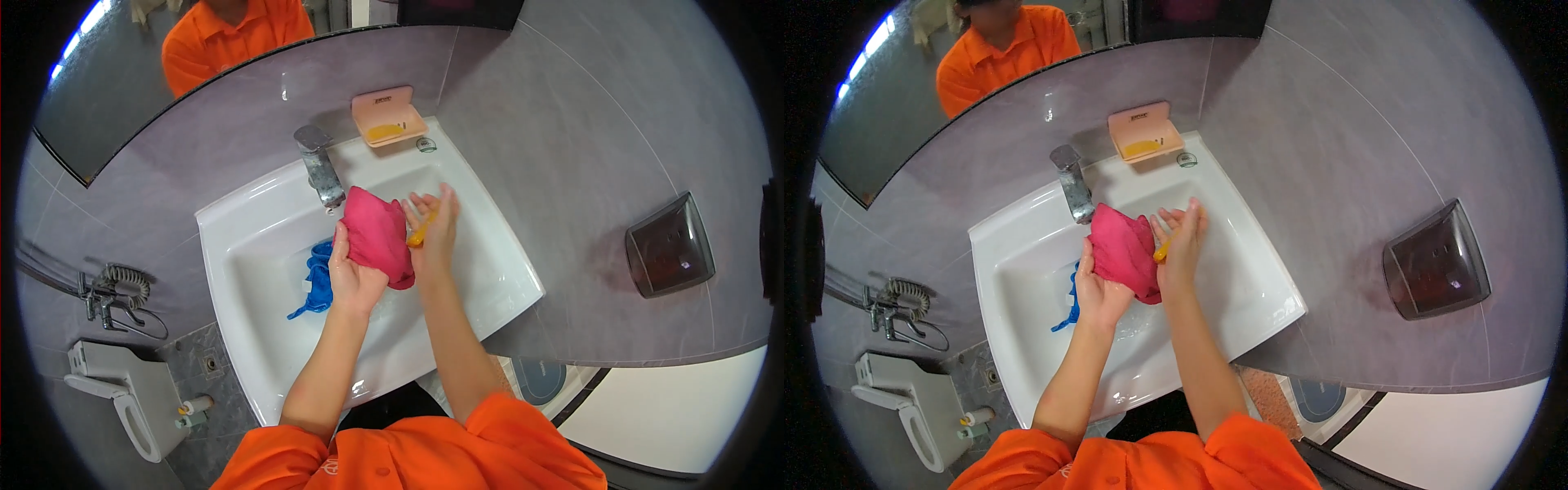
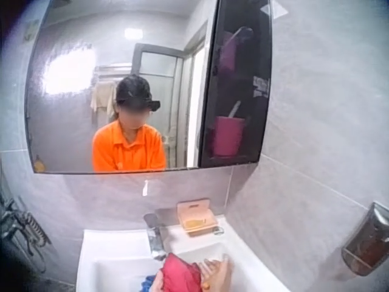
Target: The recorder wipes a mirror with rags and then washes the rags in a bathroom sink using soap and water.
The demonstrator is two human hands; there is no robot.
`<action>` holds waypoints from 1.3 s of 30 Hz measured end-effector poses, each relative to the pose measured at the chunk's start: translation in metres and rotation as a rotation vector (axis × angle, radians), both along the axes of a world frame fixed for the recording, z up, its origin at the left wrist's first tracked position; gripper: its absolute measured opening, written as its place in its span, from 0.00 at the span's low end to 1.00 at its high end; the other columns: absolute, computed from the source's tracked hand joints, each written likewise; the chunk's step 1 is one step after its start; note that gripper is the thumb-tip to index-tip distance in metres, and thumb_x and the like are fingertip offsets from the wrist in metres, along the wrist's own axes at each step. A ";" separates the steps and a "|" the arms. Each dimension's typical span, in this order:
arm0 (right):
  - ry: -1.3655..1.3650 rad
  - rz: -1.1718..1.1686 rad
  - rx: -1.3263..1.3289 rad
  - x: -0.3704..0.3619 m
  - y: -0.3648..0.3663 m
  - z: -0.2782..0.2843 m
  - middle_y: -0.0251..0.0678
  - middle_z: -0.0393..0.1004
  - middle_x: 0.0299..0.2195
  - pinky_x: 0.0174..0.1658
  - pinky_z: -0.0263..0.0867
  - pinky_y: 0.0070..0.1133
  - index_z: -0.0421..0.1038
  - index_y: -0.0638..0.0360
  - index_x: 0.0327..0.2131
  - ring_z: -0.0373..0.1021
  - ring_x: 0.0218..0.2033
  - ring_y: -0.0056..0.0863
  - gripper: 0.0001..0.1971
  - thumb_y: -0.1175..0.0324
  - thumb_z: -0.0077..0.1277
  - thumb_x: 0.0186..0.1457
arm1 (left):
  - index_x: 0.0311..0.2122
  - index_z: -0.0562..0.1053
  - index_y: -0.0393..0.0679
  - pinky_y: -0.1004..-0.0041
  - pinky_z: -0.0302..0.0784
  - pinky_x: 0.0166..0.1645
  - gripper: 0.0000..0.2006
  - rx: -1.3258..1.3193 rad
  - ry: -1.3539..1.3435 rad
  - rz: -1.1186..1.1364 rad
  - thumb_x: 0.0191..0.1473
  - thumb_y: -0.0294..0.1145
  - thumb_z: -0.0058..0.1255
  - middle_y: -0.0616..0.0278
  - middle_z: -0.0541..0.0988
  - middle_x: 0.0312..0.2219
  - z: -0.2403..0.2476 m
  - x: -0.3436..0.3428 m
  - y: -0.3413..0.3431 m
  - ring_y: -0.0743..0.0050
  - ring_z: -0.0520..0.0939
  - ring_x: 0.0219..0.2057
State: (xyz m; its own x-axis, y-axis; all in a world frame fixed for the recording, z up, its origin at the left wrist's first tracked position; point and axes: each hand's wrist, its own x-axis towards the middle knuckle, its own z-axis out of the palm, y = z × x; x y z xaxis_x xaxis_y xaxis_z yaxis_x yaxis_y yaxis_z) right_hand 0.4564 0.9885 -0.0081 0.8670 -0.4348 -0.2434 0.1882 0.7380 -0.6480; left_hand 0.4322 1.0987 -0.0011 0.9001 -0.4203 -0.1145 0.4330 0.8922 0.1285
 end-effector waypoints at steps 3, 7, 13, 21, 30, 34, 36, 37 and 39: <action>-0.015 -0.145 -0.696 -0.019 0.034 0.026 0.37 0.62 0.34 0.44 0.59 0.27 0.55 0.57 0.50 0.61 0.38 0.29 0.20 0.61 0.40 0.56 | 0.51 0.61 0.43 0.67 0.59 0.55 0.22 0.011 0.032 0.014 0.56 0.45 0.37 0.61 0.66 0.50 -0.021 0.011 0.000 0.68 0.66 0.51; 0.134 -0.142 -1.696 0.001 0.041 0.024 0.45 0.63 0.38 0.48 0.54 0.31 0.57 0.59 0.51 0.60 0.39 0.40 0.22 0.62 0.42 0.53 | 0.52 0.60 0.44 0.66 0.60 0.54 0.23 0.178 -0.066 -0.020 0.57 0.48 0.34 0.62 0.66 0.49 -0.013 0.005 -0.006 0.68 0.66 0.50; 0.154 -0.264 -1.055 0.057 -0.023 -0.013 0.45 0.64 0.38 0.45 0.55 0.32 0.56 0.56 0.53 0.59 0.41 0.42 0.24 0.61 0.43 0.53 | 0.52 0.59 0.38 0.65 0.55 0.57 0.24 0.108 -0.085 -0.080 0.57 0.46 0.36 0.56 0.65 0.50 -0.002 0.001 -0.008 0.64 0.64 0.53; 0.387 0.046 -1.637 0.017 0.034 0.031 0.49 0.62 0.44 0.47 0.54 0.31 0.52 0.58 0.55 0.59 0.45 0.42 0.26 0.61 0.41 0.54 | 0.52 0.60 0.43 0.66 0.59 0.54 0.23 0.250 -0.100 -0.010 0.56 0.48 0.34 0.60 0.66 0.48 -0.018 0.017 -0.008 0.67 0.66 0.50; -0.556 -0.129 -2.243 0.143 -0.057 0.057 0.39 0.65 0.40 0.44 0.55 0.30 0.60 0.54 0.48 0.60 0.42 0.37 0.24 0.64 0.51 0.46 | 0.53 0.57 0.38 0.65 0.55 0.58 0.26 0.125 0.001 -0.053 0.56 0.46 0.38 0.54 0.63 0.51 -0.023 0.004 0.008 0.61 0.63 0.53; -0.734 0.135 -2.473 0.170 -0.066 0.047 0.37 0.64 0.42 0.46 0.55 0.29 0.61 0.54 0.47 0.59 0.44 0.37 0.23 0.62 0.51 0.46 | 0.54 0.56 0.38 0.65 0.55 0.58 0.27 0.152 0.018 -0.046 0.55 0.47 0.38 0.53 0.62 0.52 -0.022 0.007 0.012 0.60 0.63 0.54; -0.548 -0.124 -2.322 0.162 -0.066 0.035 0.39 0.64 0.42 0.48 0.54 0.30 0.62 0.54 0.46 0.58 0.45 0.38 0.22 0.60 0.50 0.47 | 0.54 0.56 0.38 0.65 0.55 0.58 0.27 0.166 0.008 -0.045 0.55 0.47 0.38 0.53 0.62 0.52 -0.023 0.009 0.013 0.61 0.63 0.54; -0.468 -0.123 -2.146 0.148 -0.063 0.033 0.39 0.63 0.43 0.49 0.53 0.30 0.62 0.56 0.47 0.58 0.46 0.38 0.23 0.58 0.48 0.48 | 0.54 0.56 0.39 0.65 0.55 0.57 0.26 0.169 0.016 -0.056 0.56 0.47 0.37 0.54 0.62 0.52 -0.025 0.011 0.016 0.61 0.63 0.53; -0.284 -0.036 -1.847 0.104 -0.071 0.018 0.41 0.62 0.46 0.51 0.51 0.29 0.59 0.59 0.50 0.57 0.48 0.38 0.25 0.55 0.45 0.51 | 0.54 0.57 0.40 0.65 0.56 0.57 0.26 0.163 0.017 -0.074 0.56 0.47 0.36 0.55 0.63 0.52 -0.024 0.017 0.015 0.61 0.64 0.53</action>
State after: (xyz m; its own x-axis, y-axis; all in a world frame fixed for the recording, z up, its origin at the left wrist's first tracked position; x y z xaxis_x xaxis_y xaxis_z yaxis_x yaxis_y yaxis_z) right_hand 0.5607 0.9180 0.0096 0.7775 0.0365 0.6278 0.4177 -0.7763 -0.4721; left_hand 0.4493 1.1137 -0.0249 0.8647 -0.4601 -0.2015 0.5002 0.8255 0.2615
